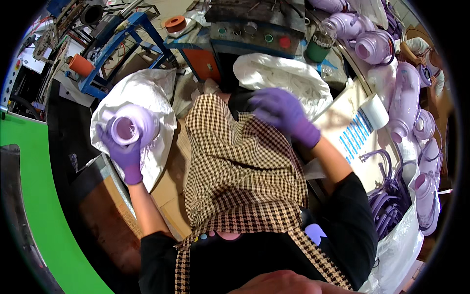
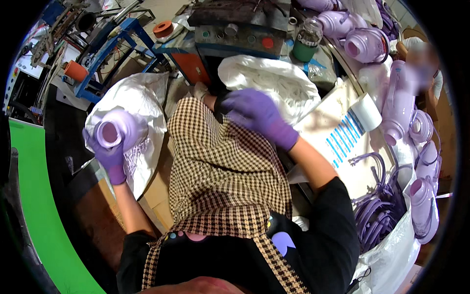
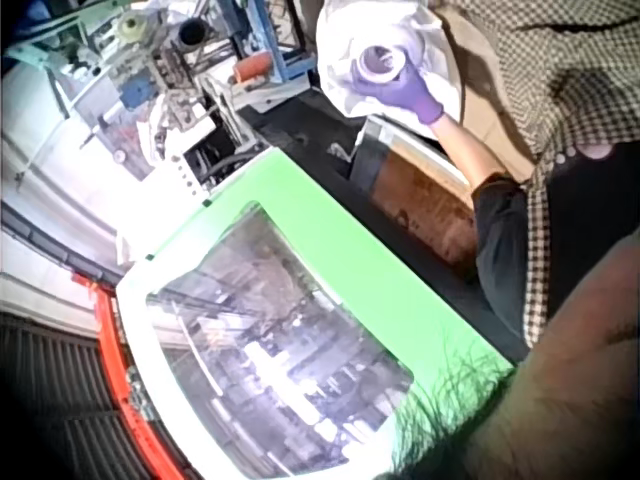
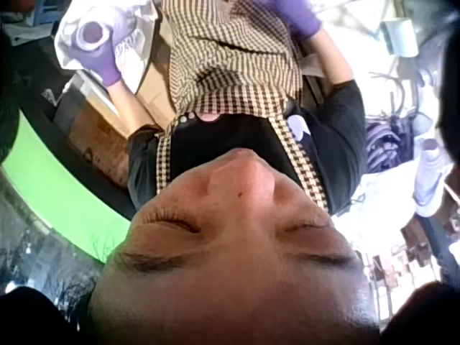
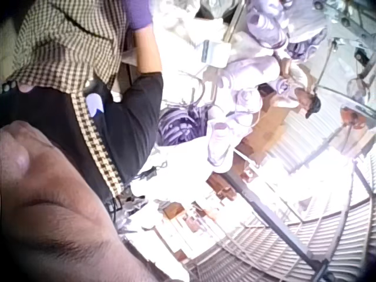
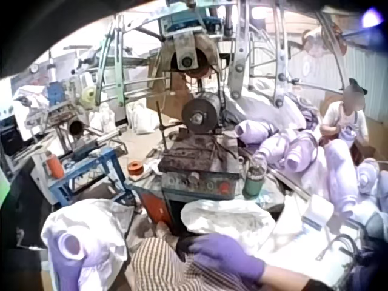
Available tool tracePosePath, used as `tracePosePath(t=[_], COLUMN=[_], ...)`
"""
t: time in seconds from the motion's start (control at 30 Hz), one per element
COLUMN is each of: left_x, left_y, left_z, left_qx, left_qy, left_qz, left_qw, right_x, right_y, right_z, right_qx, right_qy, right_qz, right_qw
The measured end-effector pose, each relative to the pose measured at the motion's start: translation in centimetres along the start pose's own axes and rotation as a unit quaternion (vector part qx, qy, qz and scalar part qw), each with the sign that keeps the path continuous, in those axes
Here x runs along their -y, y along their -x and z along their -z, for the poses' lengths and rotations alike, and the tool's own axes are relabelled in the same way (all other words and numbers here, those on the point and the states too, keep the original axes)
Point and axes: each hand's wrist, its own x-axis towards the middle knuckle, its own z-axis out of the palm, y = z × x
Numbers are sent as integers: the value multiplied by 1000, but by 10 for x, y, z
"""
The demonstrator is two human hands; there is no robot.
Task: The person assembles purple water bottles by attaching handles and screwing on lids. They pick up a bottle, attach a handle, and then secure the lid before placing the finished unit on a pile. The process is repeated for multiple bottles in a factory setting.
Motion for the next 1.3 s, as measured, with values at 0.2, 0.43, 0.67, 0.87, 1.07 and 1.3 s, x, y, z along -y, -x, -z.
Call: tracePosePath(t=[0.2,0.43,0.67,0.87,1.07,1.3], left_x=[-42,-95,-101,-99,-97,-105], left_y=[15,52,62,67,69,61], left_z=[13,20,22,25,24,5], left_qx=[76,149,186,194,135,161], left_qy=[-57,69,45,42,40,116], left_qz=[-73,-77,-81,-81,-60,-41], left_qw=[993,983,978,977,988,979], right_x=[-263,-325,-325,-255,-92,119], right_y=[87,107,126,87,-1,-57], right_z=[2,-70,-55,-13,29,-3], right_qx=[202,326,249,269,-12,48], right_qy=[252,440,401,242,-29,-402], right_qz=[-81,-265,-200,-166,-163,-15], right_qw=[943,794,859,917,986,914])
